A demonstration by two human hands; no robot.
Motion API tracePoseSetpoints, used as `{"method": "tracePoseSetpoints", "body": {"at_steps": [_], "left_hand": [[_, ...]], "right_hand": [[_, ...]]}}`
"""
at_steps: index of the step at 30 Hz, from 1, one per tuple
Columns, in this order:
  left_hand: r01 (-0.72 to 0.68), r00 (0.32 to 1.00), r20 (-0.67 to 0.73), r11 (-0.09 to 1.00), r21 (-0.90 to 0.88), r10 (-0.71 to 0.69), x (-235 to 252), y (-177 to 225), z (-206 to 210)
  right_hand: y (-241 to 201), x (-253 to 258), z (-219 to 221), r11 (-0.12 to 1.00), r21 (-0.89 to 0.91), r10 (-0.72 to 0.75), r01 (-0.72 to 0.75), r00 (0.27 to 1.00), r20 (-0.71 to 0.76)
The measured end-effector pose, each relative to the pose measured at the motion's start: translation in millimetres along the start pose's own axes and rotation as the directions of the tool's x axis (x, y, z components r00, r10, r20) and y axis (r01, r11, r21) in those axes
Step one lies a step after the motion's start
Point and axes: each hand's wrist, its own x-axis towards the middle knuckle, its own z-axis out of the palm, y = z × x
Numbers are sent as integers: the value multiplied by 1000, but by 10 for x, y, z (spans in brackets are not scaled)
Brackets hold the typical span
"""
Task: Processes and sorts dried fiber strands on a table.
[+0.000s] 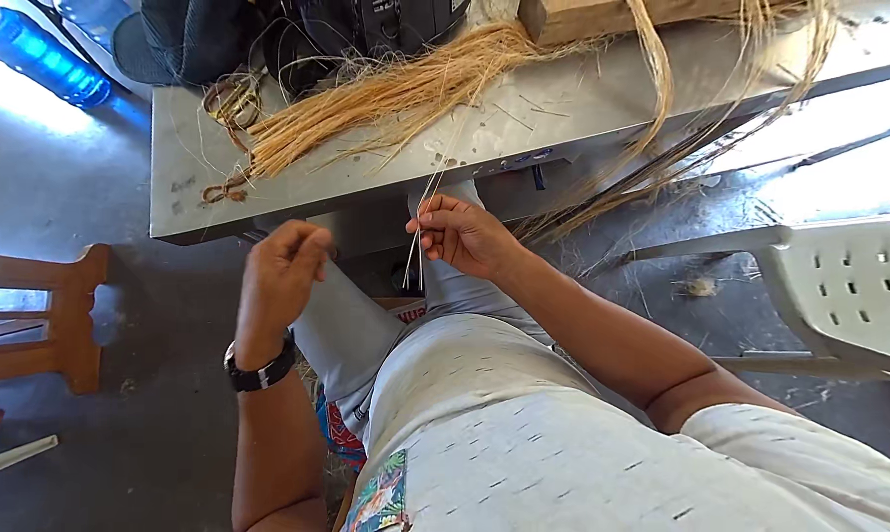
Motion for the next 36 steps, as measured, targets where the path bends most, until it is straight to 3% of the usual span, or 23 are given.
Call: {"method": "tracePoseSetpoints", "body": {"at_steps": [4,9,13,15,17,20,24,26,30,33,36], "left_hand": [[-15,980,196,1000,7,13,237,133,400],[-2,951,309,1000,15,-3,515,332,802],[33,946,324,999,3,-32,620,417,926],[12,965,261,999,-45,0,631,354,874],[3,980,199,992,-126,23,621,258,744],[-8,996,81,947,-321,36,645,136,514],[-87,995,-86,815,-573,46,800,40,341],[-138,985,-170,735,-664,31,916,69,365],[-261,964,-243,539,-801,105,1116,128,513],[-315,948,-267,411,-855,171,1227,119,590],[-314,949,-277,415,-854,149,1302,61,588]], "right_hand": [[80,-23,-25,999,-46,15,-15,1000,-13],[181,-58,-89,983,-185,-18,15,1000,-16],[168,-59,-91,903,-405,-133,144,990,55],[39,-45,-149,760,-616,-141,206,978,153],[-201,-38,-190,547,-788,-165,283,959,229],[-649,32,-280,255,-911,-356,323,908,223],[-1289,318,-492,-84,-993,-574,88,810,121],[-1541,584,-622,-184,-983,-576,-11,811,99],[-1729,1110,-893,-377,-926,-490,-26,854,176],[-1677,1360,-1092,-394,-914,-466,-95,878,110],[-1597,1447,-1200,-375,-920,-496,-111,863,98]]}}
